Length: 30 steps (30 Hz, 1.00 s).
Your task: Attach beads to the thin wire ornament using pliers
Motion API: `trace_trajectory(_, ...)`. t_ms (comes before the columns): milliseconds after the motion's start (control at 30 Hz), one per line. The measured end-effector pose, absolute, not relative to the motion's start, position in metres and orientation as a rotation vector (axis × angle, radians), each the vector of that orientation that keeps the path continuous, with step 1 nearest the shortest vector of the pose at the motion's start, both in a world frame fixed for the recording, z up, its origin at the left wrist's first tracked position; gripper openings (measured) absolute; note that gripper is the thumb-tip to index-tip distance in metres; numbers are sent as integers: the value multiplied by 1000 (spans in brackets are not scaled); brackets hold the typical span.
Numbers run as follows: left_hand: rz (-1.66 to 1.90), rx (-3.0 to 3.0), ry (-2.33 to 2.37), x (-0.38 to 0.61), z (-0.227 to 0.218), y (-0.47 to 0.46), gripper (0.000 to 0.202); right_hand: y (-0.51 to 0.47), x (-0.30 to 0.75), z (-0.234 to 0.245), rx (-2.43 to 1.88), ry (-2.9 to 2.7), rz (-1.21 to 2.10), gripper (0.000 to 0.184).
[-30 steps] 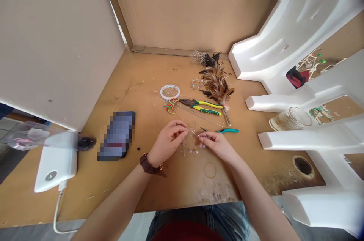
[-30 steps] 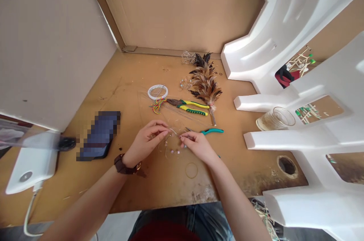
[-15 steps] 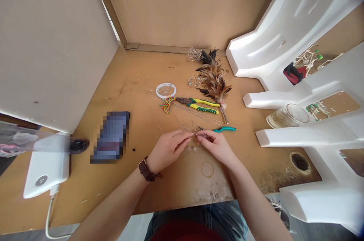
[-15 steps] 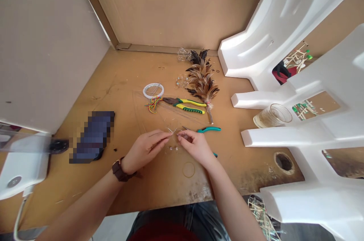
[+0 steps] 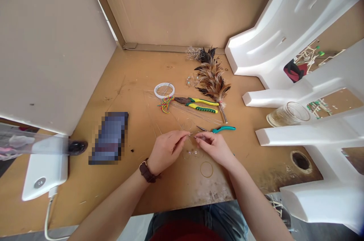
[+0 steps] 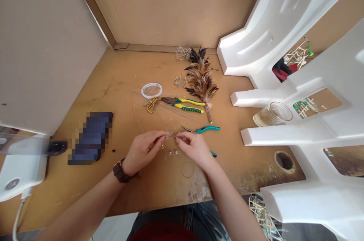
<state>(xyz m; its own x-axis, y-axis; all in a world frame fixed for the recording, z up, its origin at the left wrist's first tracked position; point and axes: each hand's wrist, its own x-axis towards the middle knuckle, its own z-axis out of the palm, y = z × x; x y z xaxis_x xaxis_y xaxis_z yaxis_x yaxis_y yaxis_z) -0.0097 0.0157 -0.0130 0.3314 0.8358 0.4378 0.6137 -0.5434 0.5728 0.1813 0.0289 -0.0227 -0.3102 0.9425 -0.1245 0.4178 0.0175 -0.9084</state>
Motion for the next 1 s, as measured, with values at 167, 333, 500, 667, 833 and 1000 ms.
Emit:
trace_trajectory(167, 961, 2310, 1286, -9, -10, 17, 17, 30, 181, -23, -1365, -1799, 1238, 21)
trace_trajectory(333, 843, 2453, 1299, -9, -8, 16, 18, 28, 179, -21, -1399, -1787, 1215, 21)
trace_trajectory(500, 677, 2606, 1348, -8, -9, 15, 18, 27, 176, -19, -1413, -1832, 1168, 17)
trace_trajectory(667, 508, 2703, 1357, -7, -7, 15, 19, 27, 175, -19, -1404, -1831, 1175, 16)
trace_trajectory(833, 482, 2702, 1323, -10, -4, 15, 20, 26, 174, -22, -1402, -1843, 1175, 16)
trace_trajectory(1000, 593, 2540, 1235, -10, -3, 17, 21, 27, 177, -21, -1352, -1804, 1241, 19)
